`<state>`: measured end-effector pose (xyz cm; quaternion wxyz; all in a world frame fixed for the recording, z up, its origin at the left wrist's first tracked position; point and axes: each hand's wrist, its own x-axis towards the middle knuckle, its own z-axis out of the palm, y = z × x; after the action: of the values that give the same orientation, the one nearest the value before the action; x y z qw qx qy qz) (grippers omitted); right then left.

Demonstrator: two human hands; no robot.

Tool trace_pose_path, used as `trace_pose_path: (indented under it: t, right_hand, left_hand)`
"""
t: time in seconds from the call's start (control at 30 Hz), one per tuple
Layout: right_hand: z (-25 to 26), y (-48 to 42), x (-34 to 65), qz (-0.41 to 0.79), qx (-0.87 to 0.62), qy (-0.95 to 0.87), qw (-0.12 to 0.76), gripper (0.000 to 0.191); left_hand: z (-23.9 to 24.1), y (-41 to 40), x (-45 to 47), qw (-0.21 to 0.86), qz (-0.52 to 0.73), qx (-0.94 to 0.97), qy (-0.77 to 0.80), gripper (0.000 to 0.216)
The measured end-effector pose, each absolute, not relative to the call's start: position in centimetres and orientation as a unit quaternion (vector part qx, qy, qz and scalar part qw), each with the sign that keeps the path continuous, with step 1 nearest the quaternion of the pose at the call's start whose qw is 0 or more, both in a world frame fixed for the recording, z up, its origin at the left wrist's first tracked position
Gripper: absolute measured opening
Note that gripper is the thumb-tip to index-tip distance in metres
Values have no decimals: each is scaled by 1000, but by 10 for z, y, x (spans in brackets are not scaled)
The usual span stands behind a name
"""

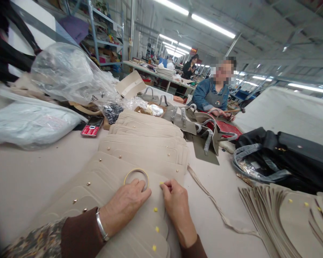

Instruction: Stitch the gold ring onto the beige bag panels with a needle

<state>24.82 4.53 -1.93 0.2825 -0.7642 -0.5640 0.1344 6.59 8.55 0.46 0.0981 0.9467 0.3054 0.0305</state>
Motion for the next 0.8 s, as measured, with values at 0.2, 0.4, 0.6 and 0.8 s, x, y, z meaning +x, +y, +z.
trace_pose_path:
  t: [0.2, 0.4, 0.6, 0.8]
  right_hand:
    - [-21, 45, 243, 89, -756, -595, 259, 26]
    - [-13, 53, 241, 94, -749, -613, 233, 24]
    - [5, 38, 241, 142, -711, -664, 182, 21]
    - [5, 18, 237, 204, -756, -597, 174, 15]
  left_hand:
    - [5, 86, 67, 96, 23, 948, 302, 16]
    - [6, 86, 66, 88, 34, 949, 302, 15]
    - [18, 93, 60, 75, 116, 940, 311, 14]
    - [23, 95, 57, 108, 267, 922, 258, 17]
